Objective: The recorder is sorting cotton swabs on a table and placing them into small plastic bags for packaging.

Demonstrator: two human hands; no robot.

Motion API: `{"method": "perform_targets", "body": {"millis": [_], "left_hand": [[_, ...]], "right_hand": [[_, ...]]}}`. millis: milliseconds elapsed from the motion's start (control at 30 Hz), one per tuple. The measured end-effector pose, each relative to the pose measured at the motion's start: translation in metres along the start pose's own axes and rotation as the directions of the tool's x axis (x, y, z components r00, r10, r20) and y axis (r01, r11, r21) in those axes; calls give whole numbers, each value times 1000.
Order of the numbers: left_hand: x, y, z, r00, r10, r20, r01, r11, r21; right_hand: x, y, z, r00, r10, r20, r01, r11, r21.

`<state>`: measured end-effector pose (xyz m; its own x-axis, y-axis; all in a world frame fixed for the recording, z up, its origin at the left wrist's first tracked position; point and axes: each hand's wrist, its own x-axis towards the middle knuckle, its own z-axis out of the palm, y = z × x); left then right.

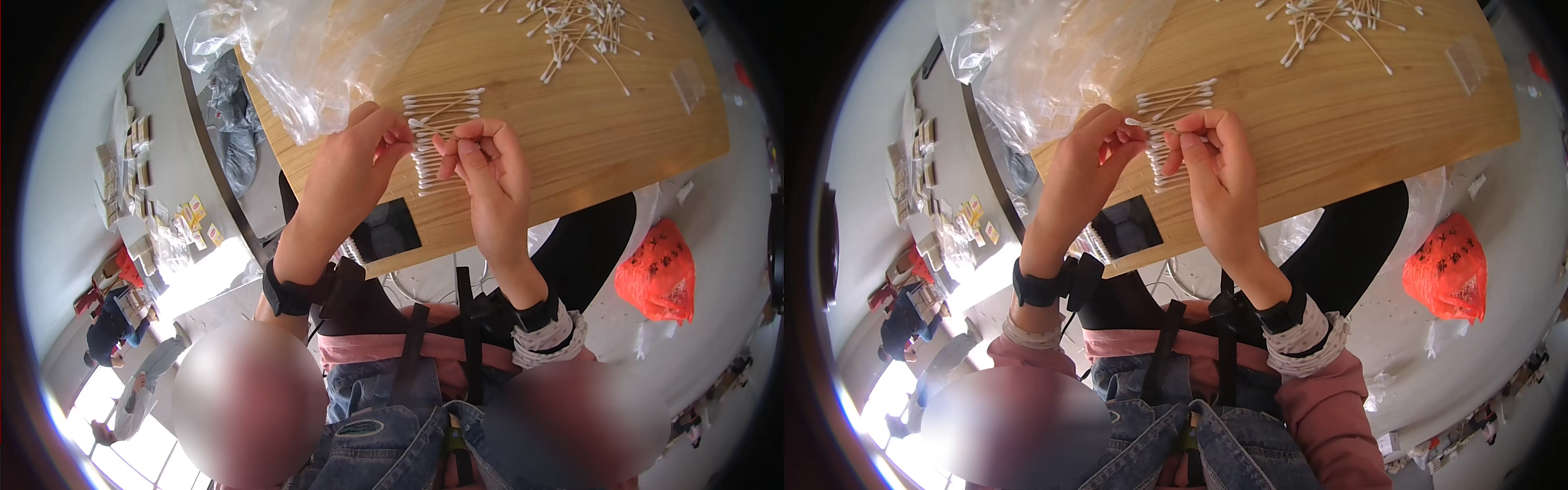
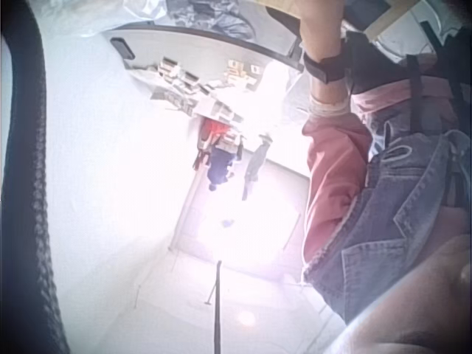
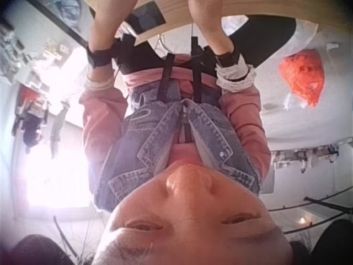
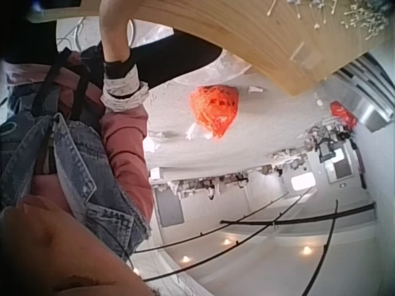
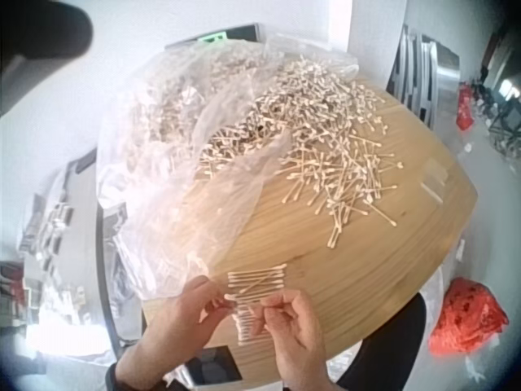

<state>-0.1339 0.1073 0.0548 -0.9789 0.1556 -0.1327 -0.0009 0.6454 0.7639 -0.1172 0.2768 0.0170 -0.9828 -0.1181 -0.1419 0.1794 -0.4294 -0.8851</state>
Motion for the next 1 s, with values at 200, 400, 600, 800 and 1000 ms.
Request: {"method": "perform_targets", "body": {"millis": [200, 400, 600, 800, 1000], "left_hand": [[2, -2, -1, 999, -30, 32, 31, 999, -16], [2, -3, 2, 1000, -4, 30, 3, 1000, 8], [-17, 14, -15, 1000, -22, -8, 23, 994, 103], [-71, 69, 17, 977, 209, -34, -211, 975, -71], [-94, 121, 87, 774, 632, -34, -631, 775, 36]], "right_hand": [[-1, -3, 5, 1000, 2, 3, -2, 997, -75], [-1, -3, 8, 1000, 3, -13, -4, 994, -108], [2, -4, 3, 1000, 12, 28, -12, 1000, 10], [-47, -62, -13, 985, -99, -142, 128, 970, 209], [-132, -93, -63, 863, 468, -188, -180, 633, 753]]}}
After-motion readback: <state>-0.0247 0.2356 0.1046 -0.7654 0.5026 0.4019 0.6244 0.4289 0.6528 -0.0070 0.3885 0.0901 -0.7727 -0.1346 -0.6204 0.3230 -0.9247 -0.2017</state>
